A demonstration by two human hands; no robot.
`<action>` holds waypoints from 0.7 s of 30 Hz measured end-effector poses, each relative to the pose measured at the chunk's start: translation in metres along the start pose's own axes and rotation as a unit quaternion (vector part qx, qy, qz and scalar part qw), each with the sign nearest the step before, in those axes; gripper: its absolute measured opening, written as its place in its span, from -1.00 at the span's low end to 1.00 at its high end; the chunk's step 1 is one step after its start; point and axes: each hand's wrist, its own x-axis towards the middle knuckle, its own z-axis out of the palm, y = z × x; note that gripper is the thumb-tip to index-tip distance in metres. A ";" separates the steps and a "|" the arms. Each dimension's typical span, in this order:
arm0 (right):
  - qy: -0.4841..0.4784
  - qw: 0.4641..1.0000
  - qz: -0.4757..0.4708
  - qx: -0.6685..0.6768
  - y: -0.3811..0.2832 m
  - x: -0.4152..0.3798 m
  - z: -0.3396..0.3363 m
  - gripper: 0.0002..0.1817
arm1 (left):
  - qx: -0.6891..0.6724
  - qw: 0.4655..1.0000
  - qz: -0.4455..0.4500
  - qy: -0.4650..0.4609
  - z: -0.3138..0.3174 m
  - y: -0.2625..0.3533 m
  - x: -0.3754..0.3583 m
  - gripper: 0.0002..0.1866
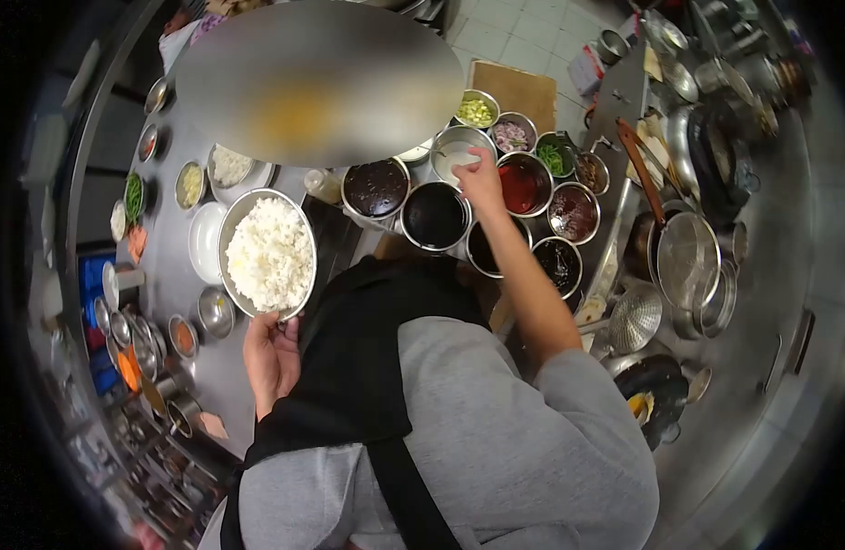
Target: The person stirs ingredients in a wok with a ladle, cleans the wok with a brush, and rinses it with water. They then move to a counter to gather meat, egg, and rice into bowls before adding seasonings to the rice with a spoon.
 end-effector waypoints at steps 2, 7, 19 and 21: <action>-0.077 0.993 0.042 -0.080 0.002 0.020 0.001 -0.15 | 0.004 1.000 0.002 0.023 -0.006 -0.009 -0.017 -0.65; -0.120 0.976 -0.165 -0.073 0.067 0.096 0.045 -0.56 | 0.018 0.999 0.011 0.034 0.020 -0.018 -0.038 -0.72; -0.041 0.927 -0.314 -0.200 0.023 0.097 0.061 -0.75 | 0.182 0.979 -0.054 -0.072 0.023 -0.118 0.136 -0.61; -0.054 0.977 -0.194 -0.075 0.025 0.104 0.071 -0.76 | 0.196 0.977 -0.044 -0.073 0.019 -0.129 0.150 -0.60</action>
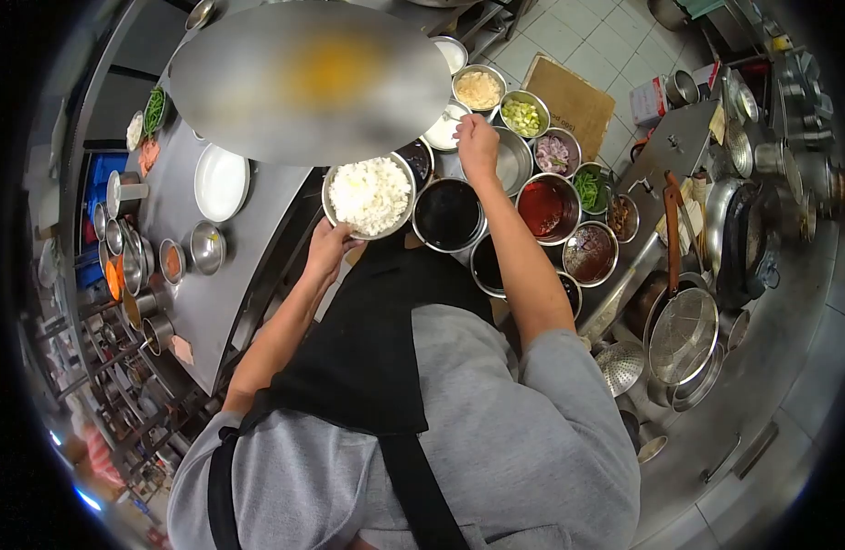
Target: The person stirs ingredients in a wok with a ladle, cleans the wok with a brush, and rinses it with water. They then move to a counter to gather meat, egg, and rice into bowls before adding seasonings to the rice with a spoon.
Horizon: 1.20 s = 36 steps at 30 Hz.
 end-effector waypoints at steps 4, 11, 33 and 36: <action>0.028 0.985 0.128 0.112 0.009 0.013 -0.002 -0.76 | 0.007 1.000 0.012 -0.006 -0.007 -0.007 0.014 -0.59; 0.013 0.995 0.057 -0.084 0.020 -0.025 -0.031 -0.44 | 0.450 0.872 0.181 -0.061 -0.032 -0.012 0.030 -0.78; 0.028 0.691 0.698 -0.185 0.206 -0.663 0.002 -0.20 | 0.100 0.983 -0.018 -0.150 -0.067 0.005 0.112 -0.62; 0.119 0.617 0.764 -0.147 0.214 -0.703 0.014 -0.04 | 0.083 0.981 -0.025 -0.174 -0.076 0.007 0.131 -0.61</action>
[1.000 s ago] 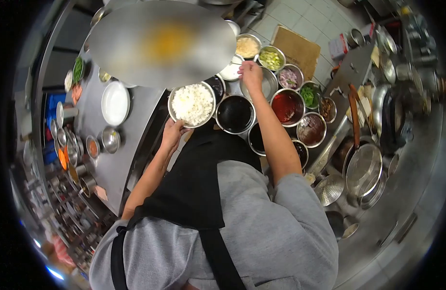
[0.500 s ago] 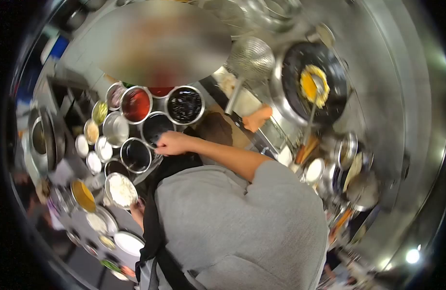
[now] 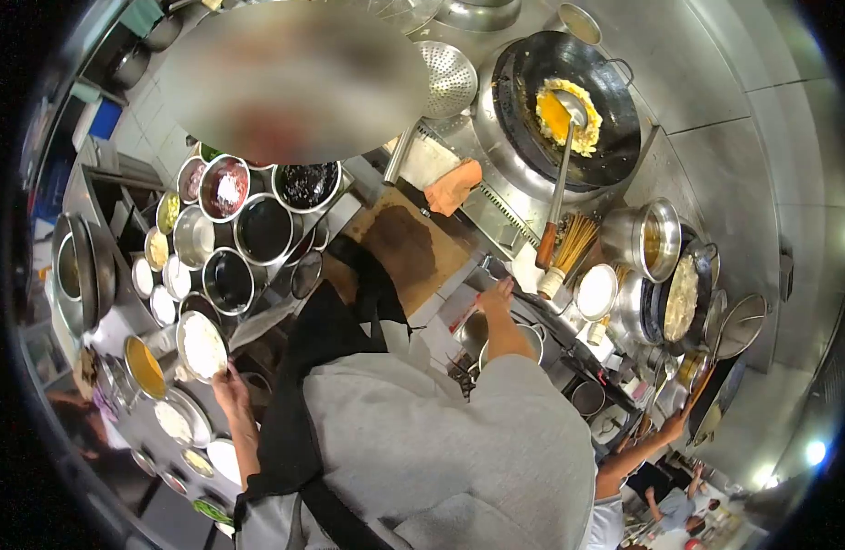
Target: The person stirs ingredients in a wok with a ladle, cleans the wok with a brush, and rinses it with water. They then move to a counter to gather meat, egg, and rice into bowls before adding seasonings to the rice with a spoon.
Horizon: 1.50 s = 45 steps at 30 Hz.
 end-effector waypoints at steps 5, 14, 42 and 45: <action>0.051 0.994 -0.018 0.097 0.025 0.011 0.032 -0.07 | -0.011 1.000 0.005 0.021 0.021 0.007 -0.008 -0.60; 0.163 0.973 -0.164 0.022 0.058 0.060 0.077 0.00 | 0.324 0.938 0.122 -0.013 0.059 0.000 -0.057 -0.79; -0.275 0.718 -0.599 0.224 -0.638 -0.277 -0.167 -0.52 | -0.202 0.970 0.005 0.135 0.128 0.024 -0.168 -0.63; -0.290 0.675 -0.641 0.221 -0.662 -0.276 -0.155 -0.78 | -0.178 0.971 0.037 0.156 0.135 0.029 -0.191 -0.65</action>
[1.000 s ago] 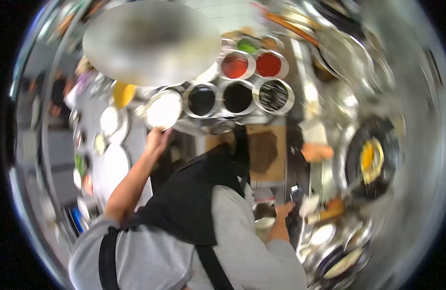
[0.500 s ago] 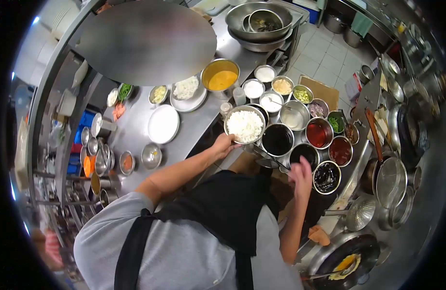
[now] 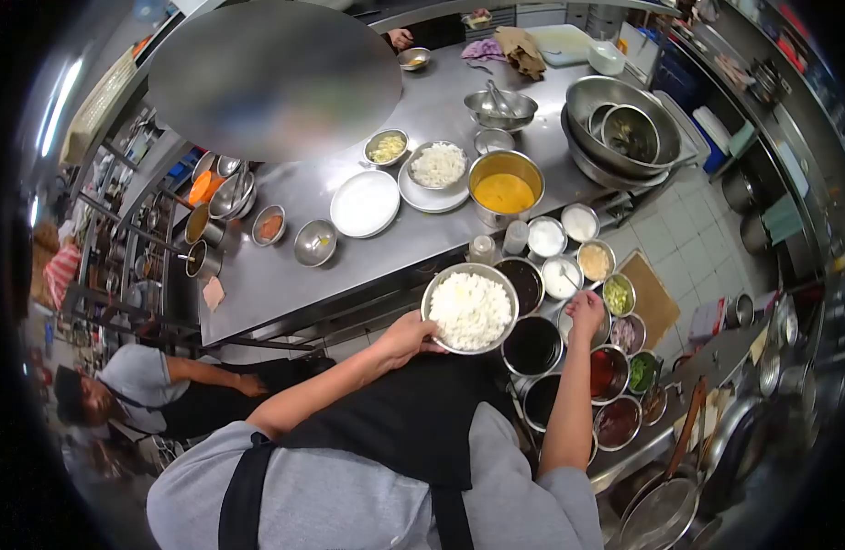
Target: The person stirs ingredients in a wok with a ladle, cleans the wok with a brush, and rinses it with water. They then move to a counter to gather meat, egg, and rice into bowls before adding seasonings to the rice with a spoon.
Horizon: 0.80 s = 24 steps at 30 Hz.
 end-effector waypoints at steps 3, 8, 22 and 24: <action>-0.013 1.000 -0.022 -0.018 -0.007 -0.002 0.023 -0.76 | 0.010 0.999 0.032 0.017 -0.007 -0.001 -0.005 -0.64; -0.003 0.955 -0.194 -0.225 -0.008 -0.016 0.044 -0.71 | -0.008 0.998 0.046 0.038 -0.017 -0.009 -0.005 -0.61; -0.052 0.948 -0.184 -0.255 -0.061 -0.071 0.016 -0.59 | 0.055 0.998 0.022 -0.012 -0.022 -0.052 0.103 -0.66; -0.053 0.960 -0.145 -0.235 -0.063 -0.061 0.011 -0.63 | 0.058 0.998 0.014 -0.011 -0.024 -0.050 0.104 -0.66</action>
